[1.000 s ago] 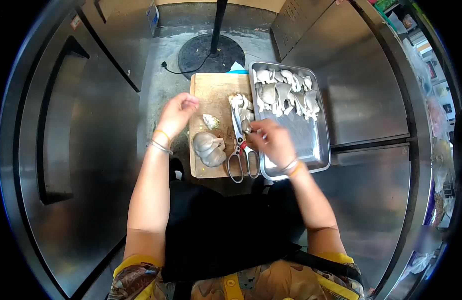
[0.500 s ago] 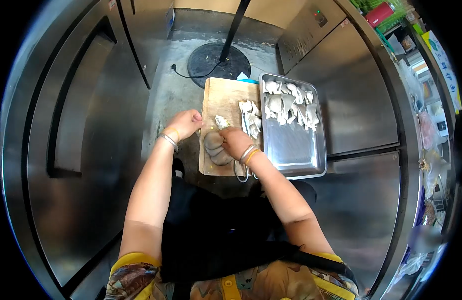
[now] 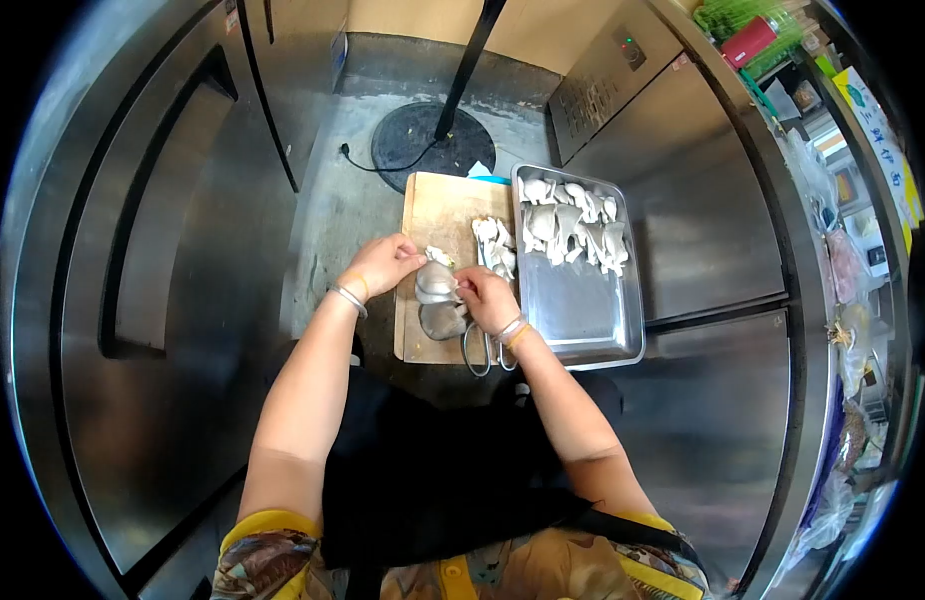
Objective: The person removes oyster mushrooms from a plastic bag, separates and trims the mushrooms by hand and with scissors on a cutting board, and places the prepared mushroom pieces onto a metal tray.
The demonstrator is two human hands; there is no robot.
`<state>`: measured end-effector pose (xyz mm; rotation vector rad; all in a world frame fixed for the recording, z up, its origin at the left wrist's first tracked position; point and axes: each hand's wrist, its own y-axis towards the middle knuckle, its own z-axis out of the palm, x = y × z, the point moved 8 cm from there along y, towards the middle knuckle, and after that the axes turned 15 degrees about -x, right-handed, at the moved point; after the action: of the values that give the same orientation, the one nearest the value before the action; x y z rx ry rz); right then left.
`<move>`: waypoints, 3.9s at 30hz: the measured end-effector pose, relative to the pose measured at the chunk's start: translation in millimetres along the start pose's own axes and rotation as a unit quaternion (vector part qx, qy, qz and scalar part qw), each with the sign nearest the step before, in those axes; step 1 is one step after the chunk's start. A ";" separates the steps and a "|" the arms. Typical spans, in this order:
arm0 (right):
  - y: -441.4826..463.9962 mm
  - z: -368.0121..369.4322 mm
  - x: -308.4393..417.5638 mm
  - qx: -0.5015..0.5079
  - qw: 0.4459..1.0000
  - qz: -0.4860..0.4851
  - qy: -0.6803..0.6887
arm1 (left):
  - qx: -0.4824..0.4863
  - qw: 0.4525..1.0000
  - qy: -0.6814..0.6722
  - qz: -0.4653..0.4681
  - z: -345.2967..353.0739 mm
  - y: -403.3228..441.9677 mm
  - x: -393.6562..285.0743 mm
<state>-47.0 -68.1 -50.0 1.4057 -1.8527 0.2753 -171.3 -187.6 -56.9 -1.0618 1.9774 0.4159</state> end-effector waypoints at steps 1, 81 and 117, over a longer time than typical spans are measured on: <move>-0.7 -6.7 -7.8 -0.034 0.995 0.077 0.046 | -0.002 1.000 -0.028 -0.014 -0.3 -0.8 -2.3; -15.6 -162.1 -93.8 -0.298 0.817 0.260 0.420 | 0.014 0.732 -0.661 -0.165 70.0 -1.5 -94.6; -46.0 -119.5 -162.2 -0.226 0.936 0.267 -0.045 | -0.039 0.968 0.223 0.110 58.0 -41.4 -42.7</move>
<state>61.3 102.5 -93.5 0.5984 -2.1776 0.0401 -95.4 -153.8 -53.9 -1.0552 2.5113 0.3988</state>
